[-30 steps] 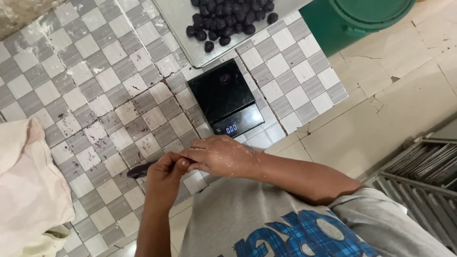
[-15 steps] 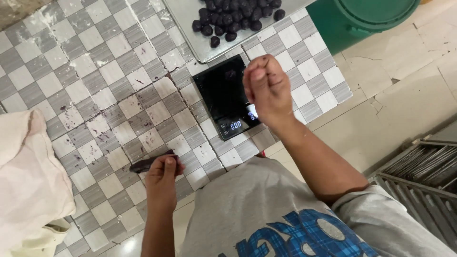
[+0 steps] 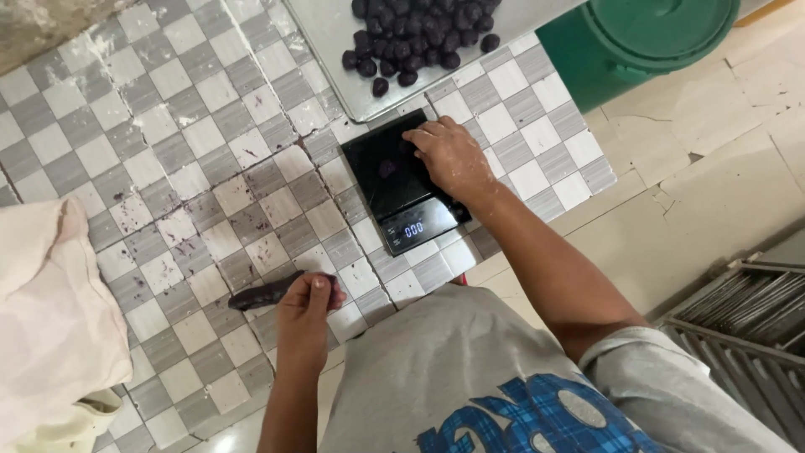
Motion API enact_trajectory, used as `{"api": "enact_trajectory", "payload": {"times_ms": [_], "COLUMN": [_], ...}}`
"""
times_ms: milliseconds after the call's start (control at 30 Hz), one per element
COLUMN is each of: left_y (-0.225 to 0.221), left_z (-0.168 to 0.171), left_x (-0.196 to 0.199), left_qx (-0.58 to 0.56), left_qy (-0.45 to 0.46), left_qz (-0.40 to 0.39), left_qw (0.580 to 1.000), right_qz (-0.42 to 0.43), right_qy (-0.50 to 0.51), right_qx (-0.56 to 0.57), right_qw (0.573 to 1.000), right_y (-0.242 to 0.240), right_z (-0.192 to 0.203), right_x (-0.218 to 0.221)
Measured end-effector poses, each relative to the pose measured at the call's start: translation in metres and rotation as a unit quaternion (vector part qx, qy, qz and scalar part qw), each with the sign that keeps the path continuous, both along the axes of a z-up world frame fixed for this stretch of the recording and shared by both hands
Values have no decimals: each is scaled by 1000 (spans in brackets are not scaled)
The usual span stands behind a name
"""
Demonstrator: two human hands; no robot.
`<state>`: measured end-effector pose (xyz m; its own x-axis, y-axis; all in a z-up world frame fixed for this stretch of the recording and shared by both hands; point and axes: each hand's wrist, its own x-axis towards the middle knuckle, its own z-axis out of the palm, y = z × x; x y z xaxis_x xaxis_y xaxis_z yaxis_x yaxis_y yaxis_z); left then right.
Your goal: Weighing small portions of dark dough on a digital scale to ensure uniform size.
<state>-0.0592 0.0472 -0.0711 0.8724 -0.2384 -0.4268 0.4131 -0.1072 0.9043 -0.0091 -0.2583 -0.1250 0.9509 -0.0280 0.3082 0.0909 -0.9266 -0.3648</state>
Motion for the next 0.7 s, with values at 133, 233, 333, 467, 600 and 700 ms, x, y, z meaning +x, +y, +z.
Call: {"api": "enact_trajectory", "payload": {"times_ms": [133, 233, 333, 467, 600, 700], "left_y": [-19, -33, -40, -34, -37, -23], "left_z": [12, 15, 12, 18, 49, 39], "left_x": [4, 6, 9, 8, 9, 15], "left_qx": [-5, -21, -27, 0, 25, 89], "left_qy": [-12, -23, -71, -28, 9, -13], "left_qz": [-11, -20, -41, -60, -107, -170], "left_qw": [1000, 999, 996, 998, 994, 981], "right_qz": [-11, 31, 146, 154, 168, 160], "right_qy": [4, -31, -91, -29, 40, 64], "right_qx": [83, 259, 305, 311, 430, 488], "right_qw": [996, 965, 937, 937, 886, 856], "right_y": [1, 42, 90, 107, 106, 100], "right_z": [27, 62, 80, 79, 83, 72], "right_x": [-13, -38, -62, -77, -78, -74]}}
